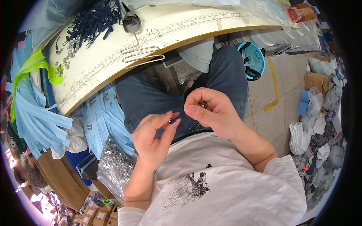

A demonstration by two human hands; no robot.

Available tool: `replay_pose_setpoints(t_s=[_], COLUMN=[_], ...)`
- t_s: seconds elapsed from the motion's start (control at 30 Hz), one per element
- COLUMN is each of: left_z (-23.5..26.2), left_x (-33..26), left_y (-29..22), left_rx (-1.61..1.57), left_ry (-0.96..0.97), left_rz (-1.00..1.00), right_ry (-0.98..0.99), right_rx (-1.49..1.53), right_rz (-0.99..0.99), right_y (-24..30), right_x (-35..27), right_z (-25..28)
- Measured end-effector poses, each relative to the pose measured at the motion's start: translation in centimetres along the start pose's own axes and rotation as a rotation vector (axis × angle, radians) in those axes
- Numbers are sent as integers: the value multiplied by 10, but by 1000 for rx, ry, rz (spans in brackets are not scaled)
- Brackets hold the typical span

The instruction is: Assembling small metal beads or rings onto blue fabric or leather straps for garment accessories.

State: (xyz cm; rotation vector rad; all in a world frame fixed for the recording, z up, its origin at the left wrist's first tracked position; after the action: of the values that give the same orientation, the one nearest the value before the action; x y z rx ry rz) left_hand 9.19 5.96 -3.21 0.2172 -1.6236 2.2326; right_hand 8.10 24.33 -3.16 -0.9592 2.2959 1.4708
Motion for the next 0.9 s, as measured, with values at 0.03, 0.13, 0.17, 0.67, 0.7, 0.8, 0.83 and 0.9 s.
replay_pose_setpoints(t_s=[0.03,0.13,0.17,0.67,0.7,0.8,0.83,0.9], left_z=[0,3,4,-10,-12,-8,-6,-3], left_x=[2,5,5,-12,-13,-8,-5,2], left_y=[3,4,2,1,0,5,4,1], left_rx=[-1,214,228,-450,-623,-396,-396,-55], left_ry=[-1,47,28,-168,-287,-201,-202,-44], left_rz=[0,-288,-300,-106,4,-145,-145,-177], right_ry=[-5,3,3,78,82,80,81,81], right_rx=[20,33,33,98,110,123,124,128], right_rz=[-9,-1,-1,-58,-71,-87,-92,-92], right_y=[0,1,2,0,1,2,2,2], right_x=[0,0,0,4,5,5,5,5], right_z=[0,-1,-1,-5,-4,-3,-4,-6])
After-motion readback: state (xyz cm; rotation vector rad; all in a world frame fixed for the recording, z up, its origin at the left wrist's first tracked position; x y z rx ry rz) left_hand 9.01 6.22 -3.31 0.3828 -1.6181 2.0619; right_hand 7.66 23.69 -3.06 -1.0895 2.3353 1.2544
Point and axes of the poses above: each hand's wrist, its own x-axis towards the middle knuckle, its own z-axis out of the back of the hand, y = z × x, the point moved 2 cm from there along x, towards the middle knuckle, and after that the axes turned 11 degrees about -z, right-handed, at the moved point
